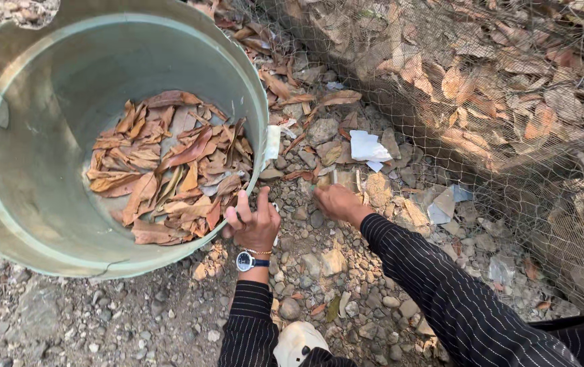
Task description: The person picks up dry leaves and paper scraps from the ground by hand and places them into a large plastic bucket.
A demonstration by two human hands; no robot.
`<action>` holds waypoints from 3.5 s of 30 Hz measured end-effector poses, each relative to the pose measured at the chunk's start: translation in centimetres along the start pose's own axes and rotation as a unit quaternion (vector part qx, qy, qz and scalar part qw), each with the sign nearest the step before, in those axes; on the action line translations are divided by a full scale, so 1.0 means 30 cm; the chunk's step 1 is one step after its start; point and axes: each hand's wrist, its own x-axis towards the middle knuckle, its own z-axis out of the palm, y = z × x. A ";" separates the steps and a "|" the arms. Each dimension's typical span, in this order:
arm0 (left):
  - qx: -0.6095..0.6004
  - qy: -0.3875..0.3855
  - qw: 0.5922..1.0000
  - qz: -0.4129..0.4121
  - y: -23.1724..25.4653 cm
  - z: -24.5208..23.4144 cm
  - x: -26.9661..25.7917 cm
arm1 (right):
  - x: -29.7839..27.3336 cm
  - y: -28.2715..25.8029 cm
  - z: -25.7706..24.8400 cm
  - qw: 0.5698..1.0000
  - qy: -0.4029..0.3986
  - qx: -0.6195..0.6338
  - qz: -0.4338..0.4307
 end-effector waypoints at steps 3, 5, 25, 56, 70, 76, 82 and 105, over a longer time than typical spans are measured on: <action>0.000 0.014 1.000 -0.002 0.006 0.011 -0.009 | 0.009 0.001 -0.067 0.994 0.000 0.107 0.019; -0.021 0.022 1.000 -0.004 0.002 0.028 -0.012 | 0.004 0.002 -0.158 0.981 0.031 0.192 0.012; -0.133 -0.130 0.980 0.068 -0.065 -0.131 -0.004 | 0.073 -0.320 -0.941 0.890 0.230 -0.034 -0.391; -0.121 -0.267 0.954 0.061 -0.030 -0.253 0.096 | 0.381 0.485 -0.060 0.994 -0.072 -0.015 -0.085; -0.252 -0.353 0.901 0.006 0.106 -0.406 0.153 | 0.375 0.559 -0.034 0.993 -0.055 0.029 -0.099; -0.207 -0.393 0.895 0.049 0.082 -0.414 0.175 | 0.334 0.351 -0.348 0.872 0.077 0.483 -0.007; -0.159 -0.337 0.925 0.069 0.034 -0.352 0.203 | 0.241 0.058 -0.675 0.689 0.122 0.696 -0.159; -0.077 -0.310 0.940 0.122 0.016 -0.319 0.176 | 0.324 0.290 -0.094 0.965 -0.136 0.095 -0.204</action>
